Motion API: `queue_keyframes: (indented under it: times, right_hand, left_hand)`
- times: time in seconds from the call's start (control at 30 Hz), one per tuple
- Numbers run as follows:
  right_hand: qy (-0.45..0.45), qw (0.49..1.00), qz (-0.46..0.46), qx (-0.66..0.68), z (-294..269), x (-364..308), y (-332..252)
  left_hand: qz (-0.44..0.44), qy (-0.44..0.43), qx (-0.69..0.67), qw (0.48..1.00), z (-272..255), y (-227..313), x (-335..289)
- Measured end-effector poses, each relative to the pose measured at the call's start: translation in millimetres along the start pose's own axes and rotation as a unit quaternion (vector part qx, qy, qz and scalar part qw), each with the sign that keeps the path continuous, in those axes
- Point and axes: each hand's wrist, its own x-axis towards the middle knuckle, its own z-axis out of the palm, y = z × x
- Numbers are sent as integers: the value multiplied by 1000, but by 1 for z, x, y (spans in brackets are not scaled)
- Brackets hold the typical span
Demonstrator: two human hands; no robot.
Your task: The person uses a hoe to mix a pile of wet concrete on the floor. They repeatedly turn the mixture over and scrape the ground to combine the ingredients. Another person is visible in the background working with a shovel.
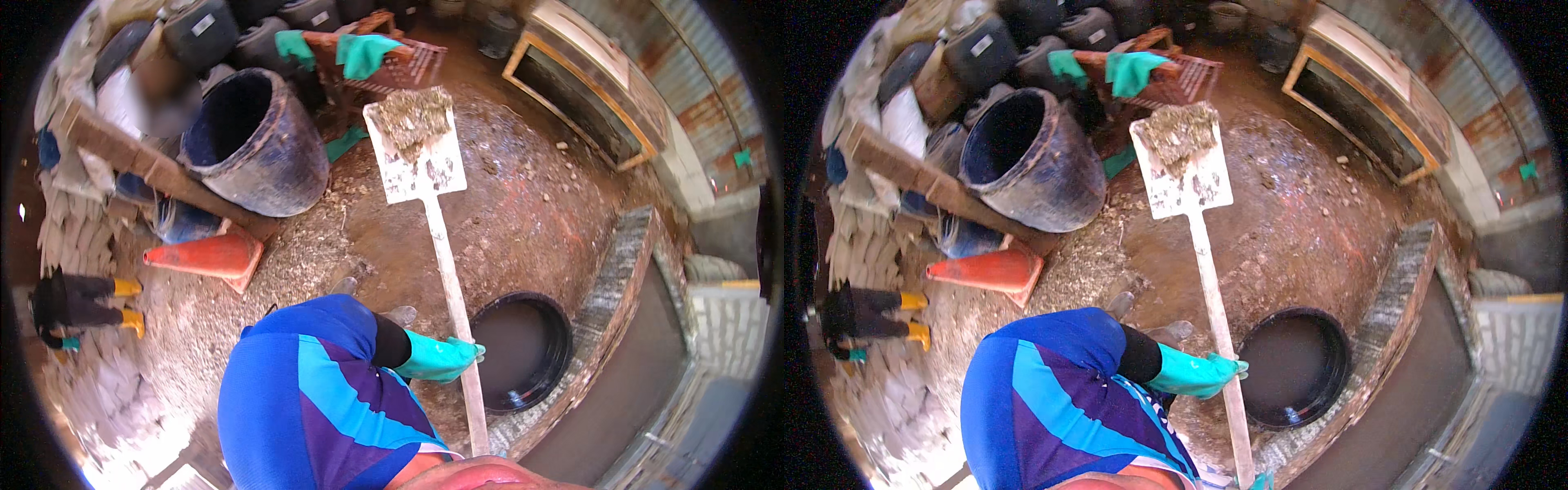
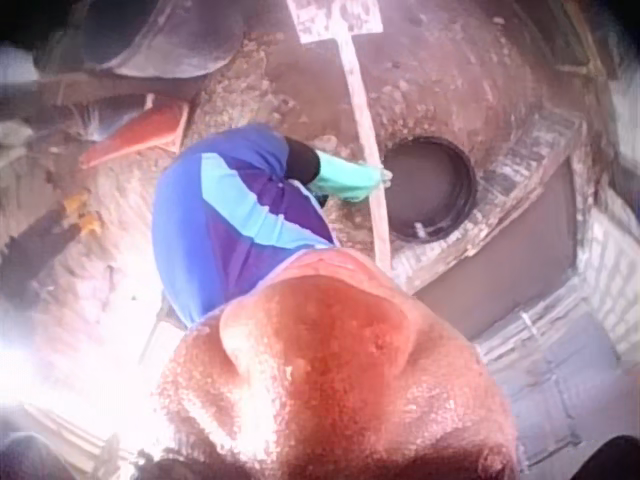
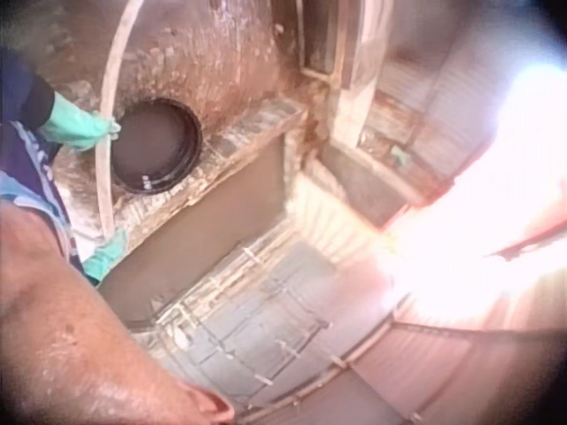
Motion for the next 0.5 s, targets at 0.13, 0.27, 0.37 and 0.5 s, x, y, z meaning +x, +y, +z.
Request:
queue_keyframes:
  times: [0.13,0.27,0.37,0.5]
  right_hand:
    - [-29,993,-113,-2,46,-9,-51]
    - [-38,974,-222,17,87,-41,-88]
    - [-33,952,-304,35,120,-75,-106]
    - [-7,893,-447,54,158,-125,-115]
  left_hand:
    - [53,-7,-61,997,-19,82,-48]
    - [145,-79,-192,967,-51,138,-76]
    - [158,-128,-270,941,-82,202,-113]
    - [185,-182,-380,888,-129,247,-126]
